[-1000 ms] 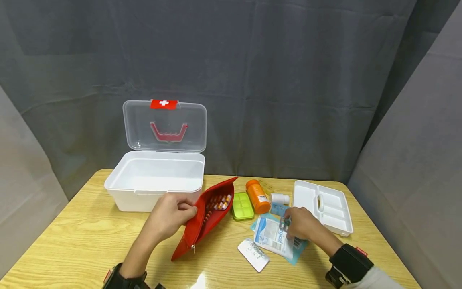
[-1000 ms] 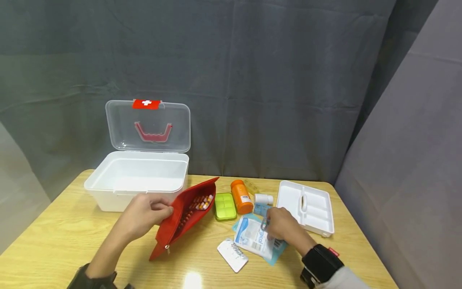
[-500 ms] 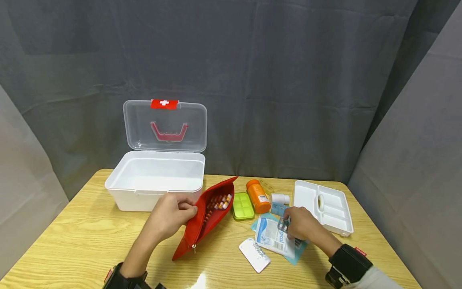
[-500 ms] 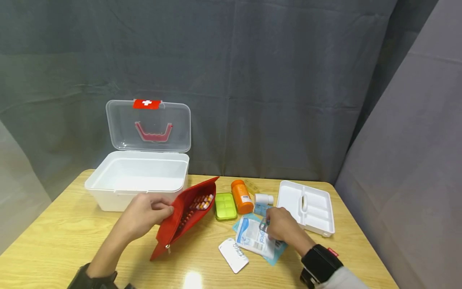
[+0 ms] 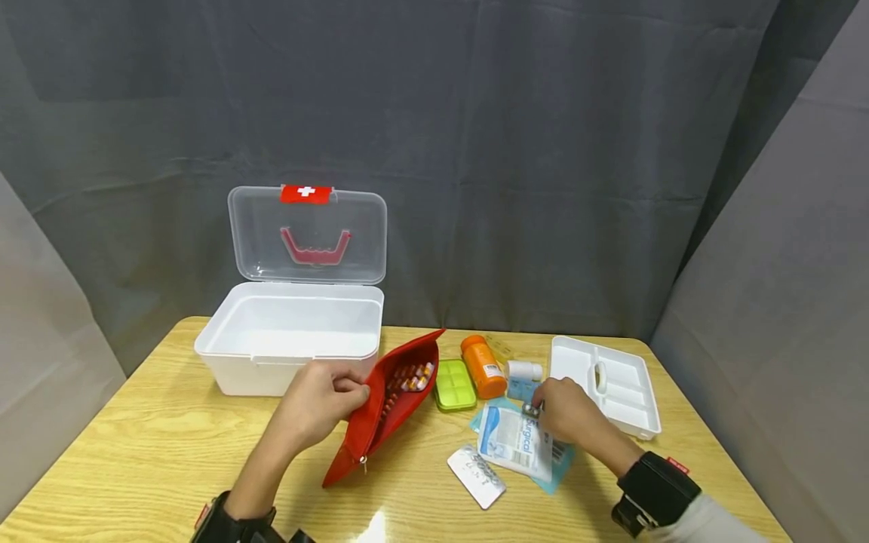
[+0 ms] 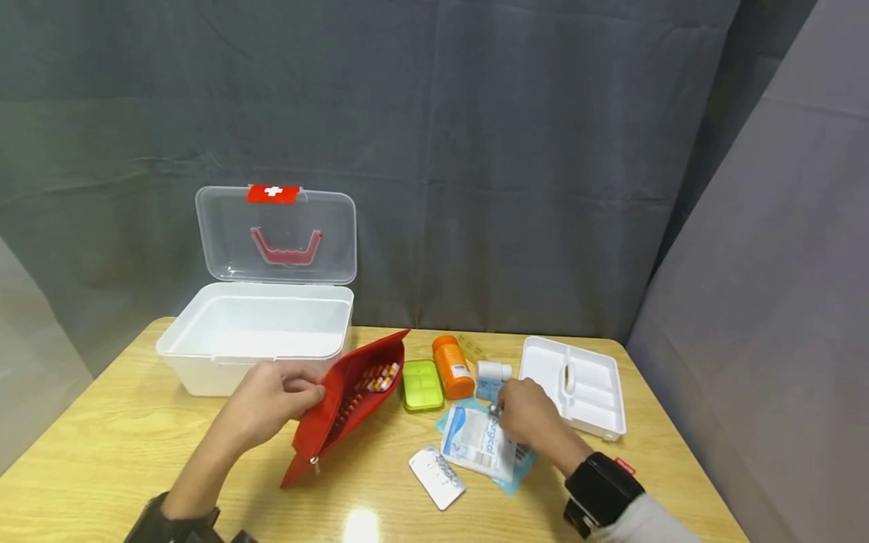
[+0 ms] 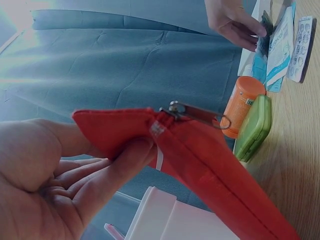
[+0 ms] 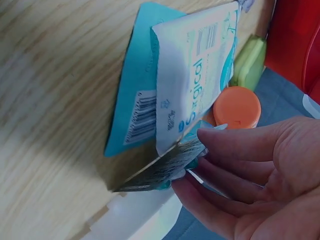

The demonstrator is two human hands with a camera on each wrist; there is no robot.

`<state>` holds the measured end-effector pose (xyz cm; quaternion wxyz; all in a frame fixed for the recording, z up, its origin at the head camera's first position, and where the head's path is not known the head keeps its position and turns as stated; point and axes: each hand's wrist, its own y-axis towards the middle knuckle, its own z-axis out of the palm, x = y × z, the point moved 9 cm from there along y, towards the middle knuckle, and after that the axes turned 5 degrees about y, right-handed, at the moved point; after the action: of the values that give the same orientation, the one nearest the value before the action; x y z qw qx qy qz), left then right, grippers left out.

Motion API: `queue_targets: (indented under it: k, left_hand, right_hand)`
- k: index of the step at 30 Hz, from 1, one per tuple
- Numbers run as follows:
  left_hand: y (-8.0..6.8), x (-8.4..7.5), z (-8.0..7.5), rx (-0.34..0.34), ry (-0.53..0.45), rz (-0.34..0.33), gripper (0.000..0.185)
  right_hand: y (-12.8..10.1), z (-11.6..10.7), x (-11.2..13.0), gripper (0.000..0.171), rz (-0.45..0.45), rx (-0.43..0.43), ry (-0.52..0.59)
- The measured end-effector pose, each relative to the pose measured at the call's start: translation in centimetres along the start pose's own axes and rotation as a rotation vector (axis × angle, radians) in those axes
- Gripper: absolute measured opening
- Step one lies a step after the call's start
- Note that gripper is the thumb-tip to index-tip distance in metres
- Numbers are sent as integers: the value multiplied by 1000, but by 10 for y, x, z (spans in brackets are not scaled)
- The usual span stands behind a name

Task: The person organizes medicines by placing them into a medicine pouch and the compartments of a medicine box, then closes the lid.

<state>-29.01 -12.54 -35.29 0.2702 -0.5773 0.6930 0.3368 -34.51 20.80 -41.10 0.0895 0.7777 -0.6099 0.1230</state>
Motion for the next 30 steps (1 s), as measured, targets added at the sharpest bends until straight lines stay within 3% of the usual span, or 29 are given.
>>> queue_targets:
  k: [7,16,30]
  left_hand:
    - [0,0,1,7,-11,-3,10]
    - [1,0,1,10,-14,-8,11]
    - [1,0,0,2,7,0,11]
  right_hand:
    - [3,-9,3,18,14,-26,-11]
    - [8,-20,6,28,17,-42,-56]
    - [17,-40,22,30,-33,-116,-13]
